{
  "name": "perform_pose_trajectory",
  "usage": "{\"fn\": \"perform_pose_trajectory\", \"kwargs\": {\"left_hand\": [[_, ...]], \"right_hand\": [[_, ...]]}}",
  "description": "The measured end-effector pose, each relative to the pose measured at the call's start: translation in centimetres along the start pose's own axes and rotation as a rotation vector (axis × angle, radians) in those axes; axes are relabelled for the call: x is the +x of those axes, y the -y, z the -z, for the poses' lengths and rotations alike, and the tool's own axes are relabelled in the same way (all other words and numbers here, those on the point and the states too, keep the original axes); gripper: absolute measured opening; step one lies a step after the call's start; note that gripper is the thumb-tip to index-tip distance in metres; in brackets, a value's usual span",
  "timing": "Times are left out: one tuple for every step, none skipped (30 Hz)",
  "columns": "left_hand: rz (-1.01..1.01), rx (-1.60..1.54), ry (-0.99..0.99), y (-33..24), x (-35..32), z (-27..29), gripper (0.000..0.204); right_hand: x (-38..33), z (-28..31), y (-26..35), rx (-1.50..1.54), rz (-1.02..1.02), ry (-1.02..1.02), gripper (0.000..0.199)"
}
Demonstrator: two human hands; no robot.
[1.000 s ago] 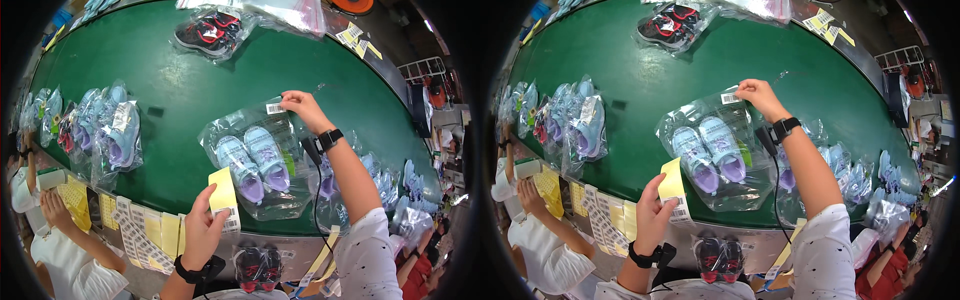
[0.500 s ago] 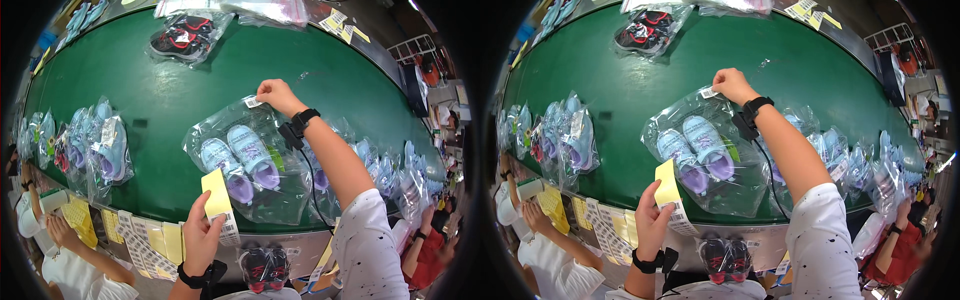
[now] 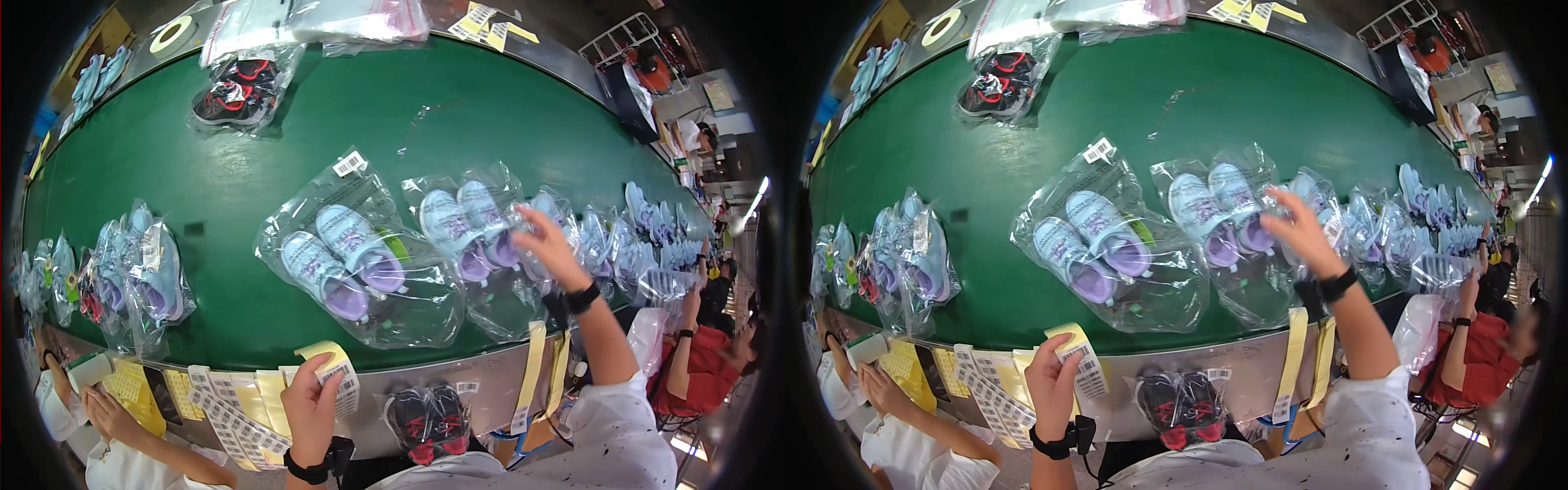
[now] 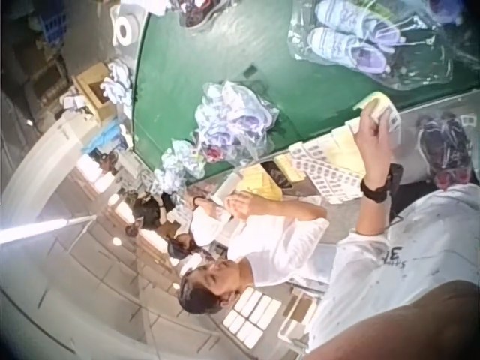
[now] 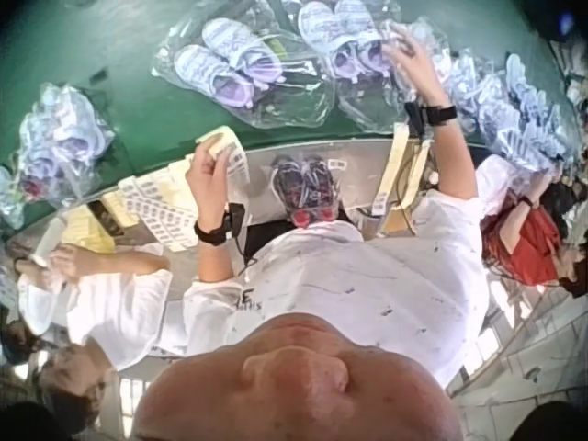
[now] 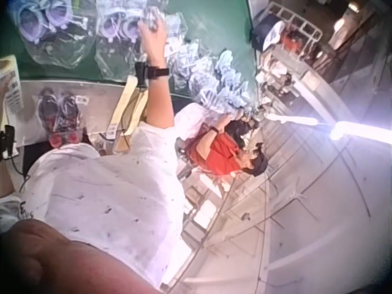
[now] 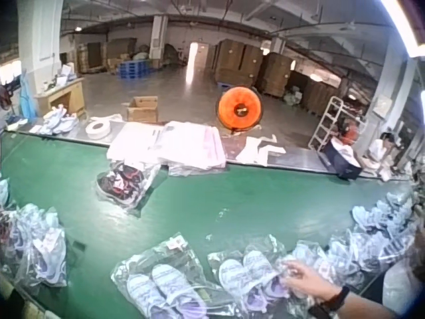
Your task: The person applies barcode stickers to plastic-wrapped packages of footwear on a green table. They peel labels from sheets, affix them to the packaging, and move the labeled items aside. The person handles both black and light blue footwear packages throughout the clip.
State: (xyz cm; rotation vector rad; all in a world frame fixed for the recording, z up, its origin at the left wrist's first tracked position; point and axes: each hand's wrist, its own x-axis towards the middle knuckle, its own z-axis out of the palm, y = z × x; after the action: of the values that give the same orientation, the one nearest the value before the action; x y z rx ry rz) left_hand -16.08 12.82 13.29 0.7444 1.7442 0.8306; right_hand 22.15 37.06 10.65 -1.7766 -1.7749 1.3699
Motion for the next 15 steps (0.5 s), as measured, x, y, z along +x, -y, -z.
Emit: {"fn": "perform_pose_trajectory", "kwargs": {"left_hand": [[0.005, -0.069, 0.019, -0.3, -0.2, -0.7, 0.028], [0.012, -0.13, 0.037, -0.7, -0.3, -1.6, 0.028], [0.02, -0.184, 0.054, -1.2, -0.5, -2.4, 0.028], [0.008, -0.181, 0.087, -1.5, -0.6, -2.9, 0.028], [0.002, -0.17, 0.108, -1.8, -0.9, -3.3, 0.027], [0.001, -0.146, 0.115, -2.1, -1.2, -3.3, 0.027], [-0.037, -0.112, 0.128, -2.7, -1.2, -3.8, 0.027], [-0.072, -0.076, 0.139, -3.4, -1.2, -4.4, 0.026], [-0.108, -0.043, 0.152, -4.1, -1.2, -5.1, 0.026], [-0.101, -0.025, 0.156, -5.3, -1.2, -5.4, 0.024], [-0.115, -0.028, 0.129, -5.7, -1.3, -5.5, 0.023], [-0.131, -0.038, 0.112, -6.1, -1.4, -5.8, 0.021], [-0.146, -0.047, 0.086, -6.3, -1.4, -5.9, 0.02], [-0.113, -0.051, 0.097, -7.1, -1.6, -6.0, 0.02], [-0.107, -0.111, 0.089, -7.3, -1.8, -6.4, 0.02]], "right_hand": [[-2.2, -0.1, -2.5, 0.051, -0.103, 0.012, 0.068], [-3.8, -1.8, -3.8, 0.085, -0.014, -0.046, 0.074], [-4.5, -4.2, -4.7, 0.124, 0.074, -0.106, 0.081], [-4.6, -6.0, -5.8, -0.095, 0.202, -0.246, 0.087], [-4.3, -8.2, -4.7, 0.071, 0.128, -0.31, 0.085], [-3.7, -10.4, -3.1, 0.131, 0.093, -0.34, 0.083], [-3.2, -11.8, -2.9, 0.05, 0.184, -0.389, 0.082], [-2.8, -12.7, -2.1, 0.153, 0.173, -0.311, 0.08], [-3.0, -12.7, -1.2, 0.15, 0.202, -0.297, 0.076], [-2.9, -13.3, -0.2, 0.16, 0.231, -0.274, 0.072], [-3.4, -13.3, 2.1, 0.07, 0.301, -0.302, 0.066], [-4.3, -12.8, 4.2, -0.03, 0.368, -0.336, 0.06], [-5.5, -12.4, 5.8, 0.052, 0.43, -0.226, 0.051], [-7.2, -11.8, 7.2, 0.127, 0.485, -0.119, 0.043], [-9.1, -11.5, 8.2, 0.203, 0.536, -0.01, 0.035]]}}
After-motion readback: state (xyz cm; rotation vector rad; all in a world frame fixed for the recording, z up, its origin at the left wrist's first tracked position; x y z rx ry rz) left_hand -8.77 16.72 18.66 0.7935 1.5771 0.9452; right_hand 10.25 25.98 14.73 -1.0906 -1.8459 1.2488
